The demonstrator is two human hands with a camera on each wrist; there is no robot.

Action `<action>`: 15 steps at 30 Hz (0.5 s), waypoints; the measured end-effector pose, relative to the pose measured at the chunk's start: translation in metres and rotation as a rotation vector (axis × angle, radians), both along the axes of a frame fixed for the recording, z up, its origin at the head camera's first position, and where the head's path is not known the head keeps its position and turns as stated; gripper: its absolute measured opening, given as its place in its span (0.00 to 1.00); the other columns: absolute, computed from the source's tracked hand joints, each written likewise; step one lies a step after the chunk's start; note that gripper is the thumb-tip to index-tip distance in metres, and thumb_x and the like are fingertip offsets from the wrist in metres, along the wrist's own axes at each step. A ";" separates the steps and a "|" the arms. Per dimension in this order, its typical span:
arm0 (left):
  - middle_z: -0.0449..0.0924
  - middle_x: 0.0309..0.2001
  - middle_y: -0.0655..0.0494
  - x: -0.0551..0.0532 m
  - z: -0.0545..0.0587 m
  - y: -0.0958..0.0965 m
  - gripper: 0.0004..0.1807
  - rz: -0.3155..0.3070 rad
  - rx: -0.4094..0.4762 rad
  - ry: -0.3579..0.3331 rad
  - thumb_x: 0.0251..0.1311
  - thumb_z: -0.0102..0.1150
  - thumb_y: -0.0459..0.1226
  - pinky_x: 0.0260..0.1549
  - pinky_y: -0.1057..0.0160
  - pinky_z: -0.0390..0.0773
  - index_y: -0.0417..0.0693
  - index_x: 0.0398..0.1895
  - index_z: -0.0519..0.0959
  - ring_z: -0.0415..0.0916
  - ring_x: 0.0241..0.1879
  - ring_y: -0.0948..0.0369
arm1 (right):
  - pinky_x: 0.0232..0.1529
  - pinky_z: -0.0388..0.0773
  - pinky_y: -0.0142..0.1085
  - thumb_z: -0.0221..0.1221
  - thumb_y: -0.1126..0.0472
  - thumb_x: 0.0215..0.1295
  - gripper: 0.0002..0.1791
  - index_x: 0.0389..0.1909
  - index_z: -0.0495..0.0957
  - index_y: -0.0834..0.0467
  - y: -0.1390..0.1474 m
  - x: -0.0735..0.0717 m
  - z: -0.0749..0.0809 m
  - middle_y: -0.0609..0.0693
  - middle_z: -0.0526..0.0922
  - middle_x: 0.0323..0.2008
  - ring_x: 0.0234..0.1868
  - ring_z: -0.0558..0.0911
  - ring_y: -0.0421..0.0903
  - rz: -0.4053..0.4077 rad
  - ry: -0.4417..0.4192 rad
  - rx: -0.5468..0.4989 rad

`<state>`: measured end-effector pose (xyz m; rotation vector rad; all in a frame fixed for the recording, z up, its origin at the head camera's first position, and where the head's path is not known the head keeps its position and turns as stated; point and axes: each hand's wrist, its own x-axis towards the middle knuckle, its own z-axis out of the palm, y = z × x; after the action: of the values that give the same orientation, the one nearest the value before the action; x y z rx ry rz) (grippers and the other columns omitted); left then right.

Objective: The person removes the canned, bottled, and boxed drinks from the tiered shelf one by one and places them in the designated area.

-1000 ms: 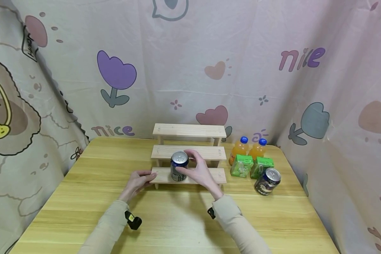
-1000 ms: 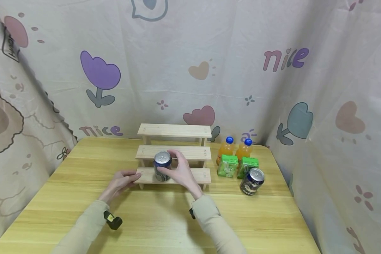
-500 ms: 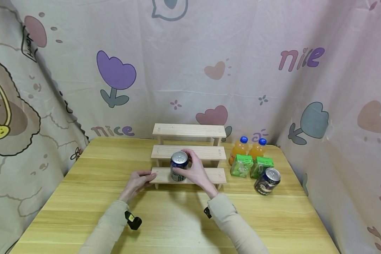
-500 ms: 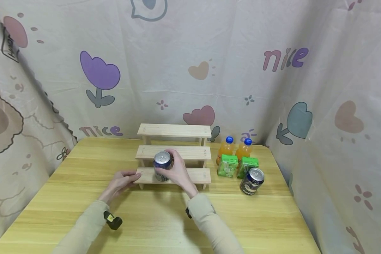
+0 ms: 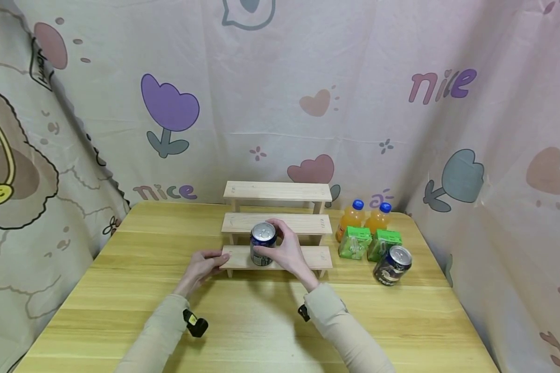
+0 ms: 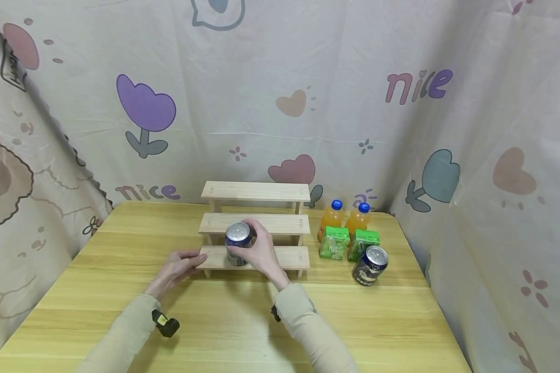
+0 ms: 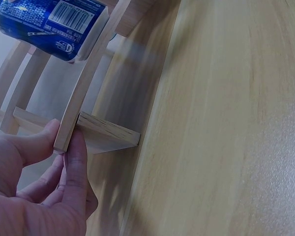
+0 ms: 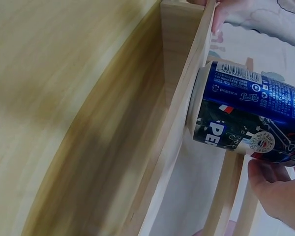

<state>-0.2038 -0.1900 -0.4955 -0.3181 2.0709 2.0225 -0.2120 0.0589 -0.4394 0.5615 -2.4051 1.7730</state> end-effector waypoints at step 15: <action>0.84 0.40 0.55 0.000 0.003 -0.001 0.28 -0.014 0.007 -0.020 0.69 0.64 0.33 0.35 0.72 0.85 0.20 0.63 0.70 0.81 0.33 0.68 | 0.64 0.80 0.51 0.77 0.65 0.52 0.36 0.63 0.74 0.63 0.003 0.007 0.007 0.61 0.83 0.56 0.58 0.82 0.57 -0.029 0.046 -0.012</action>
<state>-0.2034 -0.1910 -0.4930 -0.3206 2.0474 2.0103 -0.2053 0.0620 -0.4324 0.5571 -2.3590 1.7421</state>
